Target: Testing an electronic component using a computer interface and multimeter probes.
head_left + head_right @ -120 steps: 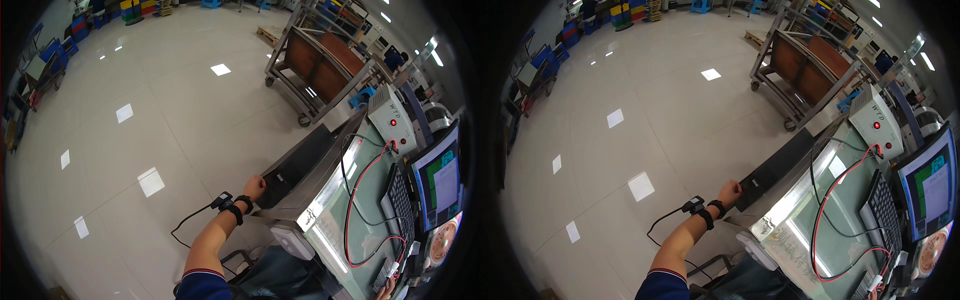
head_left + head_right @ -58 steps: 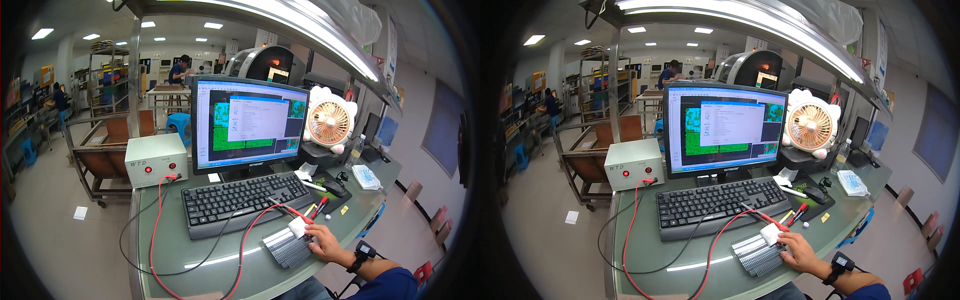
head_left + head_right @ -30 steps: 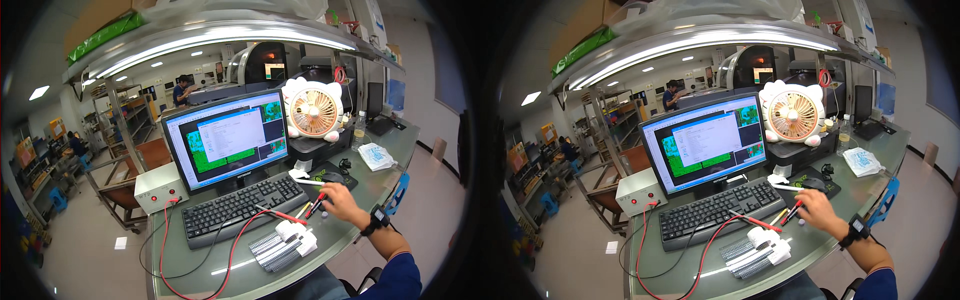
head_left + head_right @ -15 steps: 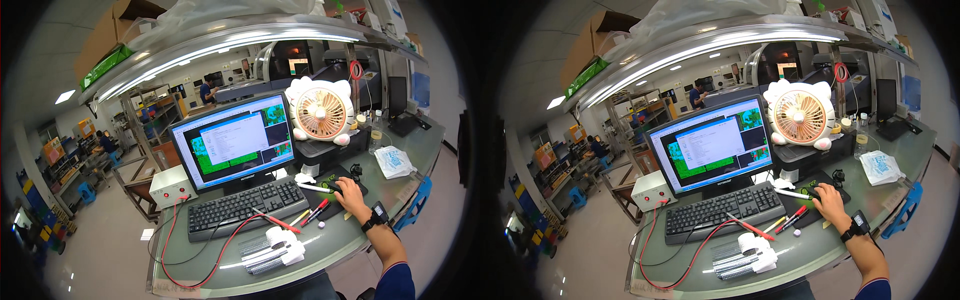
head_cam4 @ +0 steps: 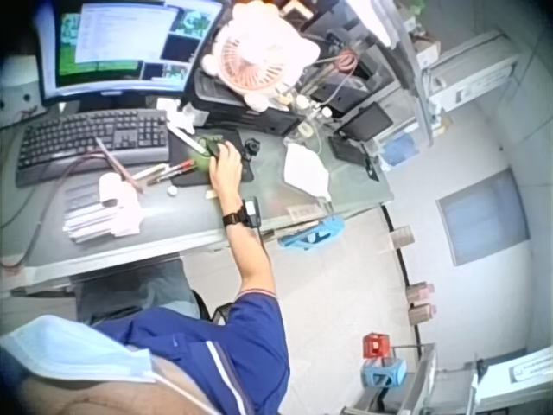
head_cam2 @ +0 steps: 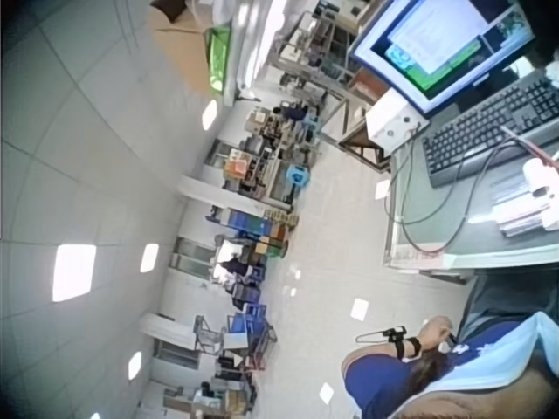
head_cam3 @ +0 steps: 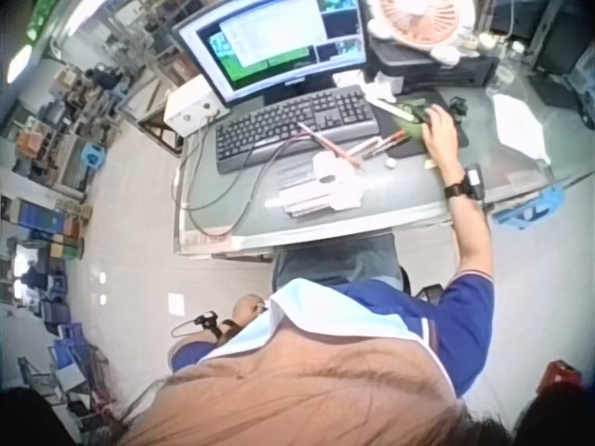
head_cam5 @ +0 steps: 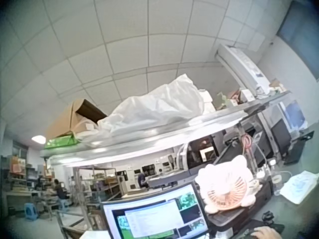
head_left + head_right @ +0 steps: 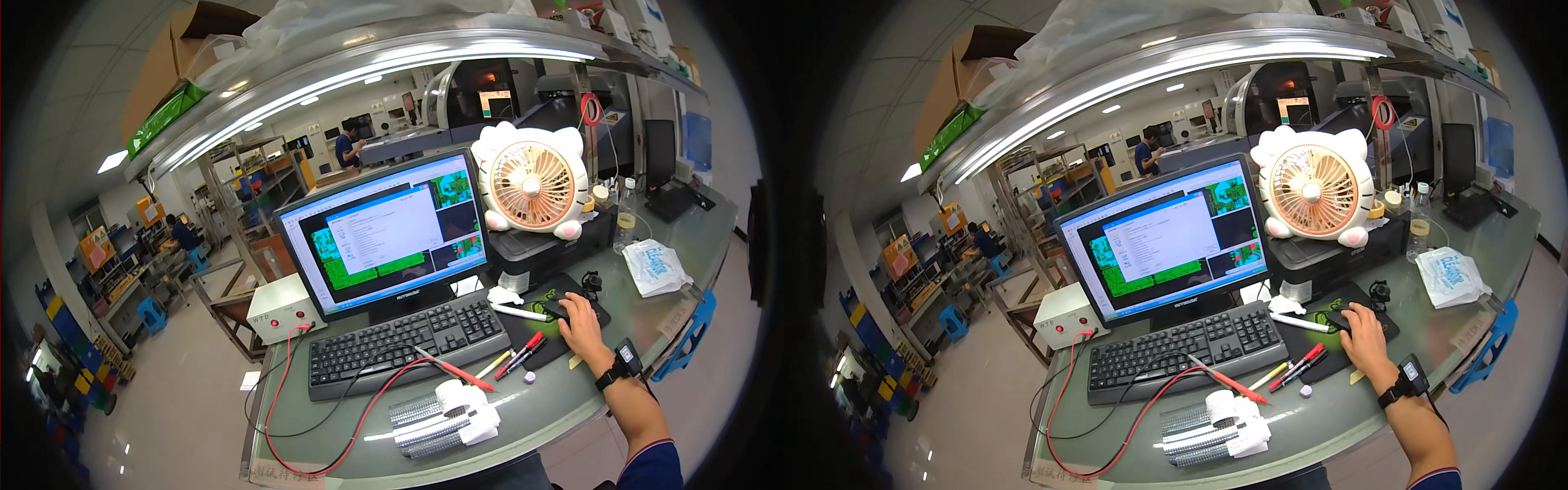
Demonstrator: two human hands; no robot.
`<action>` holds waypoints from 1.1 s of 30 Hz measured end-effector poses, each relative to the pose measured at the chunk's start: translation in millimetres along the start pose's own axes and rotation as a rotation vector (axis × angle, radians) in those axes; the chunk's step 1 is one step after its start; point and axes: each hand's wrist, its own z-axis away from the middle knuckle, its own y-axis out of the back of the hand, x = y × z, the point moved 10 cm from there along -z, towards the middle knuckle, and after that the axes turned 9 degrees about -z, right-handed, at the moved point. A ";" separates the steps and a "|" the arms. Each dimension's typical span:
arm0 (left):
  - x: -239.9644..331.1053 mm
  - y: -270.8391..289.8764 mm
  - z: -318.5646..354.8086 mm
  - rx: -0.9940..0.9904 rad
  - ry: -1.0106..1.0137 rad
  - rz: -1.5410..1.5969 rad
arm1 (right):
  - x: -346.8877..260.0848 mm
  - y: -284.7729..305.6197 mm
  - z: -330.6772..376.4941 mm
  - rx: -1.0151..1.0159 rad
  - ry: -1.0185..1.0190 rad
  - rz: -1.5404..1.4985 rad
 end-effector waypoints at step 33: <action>27.3 -13.9 -6.6 -0.202 -0.416 0.177 | 7.5 -6.0 6.5 -0.033 -0.030 -0.017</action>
